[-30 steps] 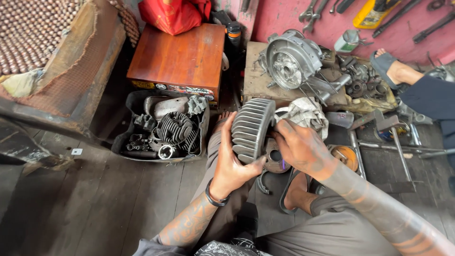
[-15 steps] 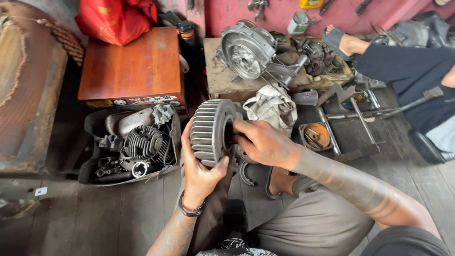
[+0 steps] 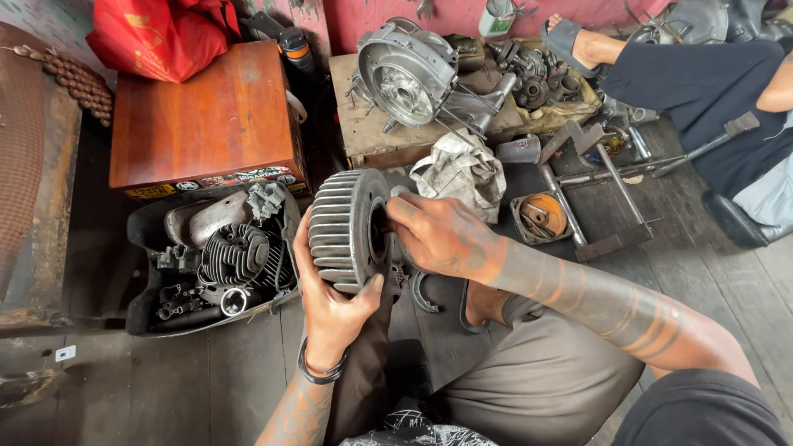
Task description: The person sits on the floor and smooths the surfaces of a metal mechanical part using a piece of sandpaper. They rotate the part to sand different areas, including the grooved side and the flat face, and occasionally wipe it with a cloth.
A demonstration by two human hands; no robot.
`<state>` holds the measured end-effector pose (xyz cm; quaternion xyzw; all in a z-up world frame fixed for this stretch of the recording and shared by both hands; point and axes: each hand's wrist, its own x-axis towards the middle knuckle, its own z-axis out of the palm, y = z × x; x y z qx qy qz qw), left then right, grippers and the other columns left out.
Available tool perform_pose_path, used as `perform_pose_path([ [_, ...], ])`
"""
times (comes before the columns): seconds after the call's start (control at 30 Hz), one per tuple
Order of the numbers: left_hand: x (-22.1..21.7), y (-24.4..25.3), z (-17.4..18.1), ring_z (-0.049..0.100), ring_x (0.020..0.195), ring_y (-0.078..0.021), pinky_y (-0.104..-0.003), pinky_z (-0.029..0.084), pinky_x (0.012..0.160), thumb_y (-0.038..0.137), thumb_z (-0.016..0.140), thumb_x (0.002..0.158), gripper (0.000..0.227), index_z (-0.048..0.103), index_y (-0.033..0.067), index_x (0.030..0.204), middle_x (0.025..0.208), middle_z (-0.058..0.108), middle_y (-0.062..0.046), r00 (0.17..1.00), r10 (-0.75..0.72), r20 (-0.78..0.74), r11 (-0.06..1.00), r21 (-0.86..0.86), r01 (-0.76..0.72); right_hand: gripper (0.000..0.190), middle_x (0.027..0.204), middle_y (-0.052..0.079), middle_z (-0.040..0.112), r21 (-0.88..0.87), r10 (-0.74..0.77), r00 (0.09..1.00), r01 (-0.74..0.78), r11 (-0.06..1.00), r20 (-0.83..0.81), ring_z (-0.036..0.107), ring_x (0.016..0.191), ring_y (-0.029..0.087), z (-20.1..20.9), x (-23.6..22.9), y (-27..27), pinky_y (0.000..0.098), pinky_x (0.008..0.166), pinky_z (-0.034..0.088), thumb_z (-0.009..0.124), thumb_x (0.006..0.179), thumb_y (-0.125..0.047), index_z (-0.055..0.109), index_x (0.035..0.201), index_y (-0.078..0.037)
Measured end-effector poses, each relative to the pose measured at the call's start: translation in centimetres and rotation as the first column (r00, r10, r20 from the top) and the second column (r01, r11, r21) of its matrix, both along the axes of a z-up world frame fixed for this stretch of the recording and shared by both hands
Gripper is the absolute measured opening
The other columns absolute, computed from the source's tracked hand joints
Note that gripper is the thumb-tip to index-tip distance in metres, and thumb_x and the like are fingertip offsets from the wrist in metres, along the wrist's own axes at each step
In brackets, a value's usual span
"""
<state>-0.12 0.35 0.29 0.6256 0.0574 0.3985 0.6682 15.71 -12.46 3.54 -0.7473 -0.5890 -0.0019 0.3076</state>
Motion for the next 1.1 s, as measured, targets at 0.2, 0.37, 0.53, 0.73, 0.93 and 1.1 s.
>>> perform_pose_path([
  [0.2,0.1,0.0,-0.9,0.055,0.111,-0.0145,-0.039,0.052,0.099,0.017,0.082,0.063,0.104,0.03,0.0027,0.151,0.123,0.056,-0.012,1.0,0.006,-0.007,1.0,0.007,-0.006,0.044,0.093,0.026,0.07,0.0,0.072,0.975,-0.074,0.997,-0.21,0.066,0.073,0.058,-1.0,-0.1,-0.2,0.0635,0.048,0.056,0.055,0.092,-0.001,0.059,0.135,-0.01],
  [0.37,0.1,-0.3,-0.4,0.054,0.112,-0.0153,-0.039,0.05,0.102,0.015,0.083,0.061,0.107,0.028,0.0034,0.153,0.125,0.055,-0.012,1.0,0.01,-0.018,1.0,0.026,-0.009,0.044,0.093,0.021,0.069,-0.009,0.017,1.0,-0.017,1.0,0.017,0.067,0.069,0.053,-1.6,0.4,-0.2,0.0611,0.049,0.057,0.053,0.095,-0.001,0.058,0.137,-0.013],
  [0.53,0.0,-0.1,-0.9,0.052,0.112,-0.0136,-0.04,0.051,0.099,0.019,0.081,0.064,0.103,0.029,0.0026,0.152,0.124,0.054,-0.011,0.999,0.035,-0.04,0.998,0.054,-0.032,0.048,0.096,0.026,0.069,-0.032,0.043,0.989,-0.048,0.998,-0.138,0.065,0.073,0.059,0.0,-0.8,-0.3,0.0662,0.052,0.055,0.049,0.094,0.0,0.056,0.14,-0.012],
  [0.73,0.1,-0.1,-0.4,0.054,0.114,-0.0147,-0.039,0.049,0.103,0.017,0.083,0.062,0.107,0.028,0.0036,0.153,0.125,0.054,-0.012,0.999,0.024,-0.033,0.998,0.067,-0.021,0.046,0.097,0.022,0.069,-0.009,0.015,1.0,-0.015,1.0,0.012,0.068,0.071,0.054,-1.0,0.0,-0.1,0.0609,0.051,0.057,0.051,0.097,-0.002,0.056,0.141,-0.014],
  [0.93,0.3,-0.3,-0.6,0.052,0.115,-0.015,-0.04,0.049,0.102,0.02,0.081,0.064,0.104,0.029,0.0036,0.153,0.126,0.054,-0.013,0.999,0.038,-0.034,0.997,0.075,-0.036,0.05,0.099,0.029,0.071,-0.028,0.075,0.956,-0.086,0.996,-0.282,0.067,0.079,0.059,0.0,-0.1,-0.5,0.0627,0.056,0.058,0.053,0.092,0.001,0.056,0.14,-0.008],
  [1.1,0.4,-0.5,0.1,0.054,0.115,-0.0186,-0.043,0.048,0.104,0.014,0.083,0.06,0.108,0.028,0.0017,0.153,0.126,0.055,-0.016,0.999,0.023,-0.025,0.999,0.041,-0.022,0.045,0.096,0.03,0.069,-0.007,0.062,0.998,-0.062,0.998,0.013,0.069,0.076,0.055,0.4,0.2,-0.6,0.066,0.061,0.059,0.048,0.098,0.006,0.055,0.141,-0.004],
])
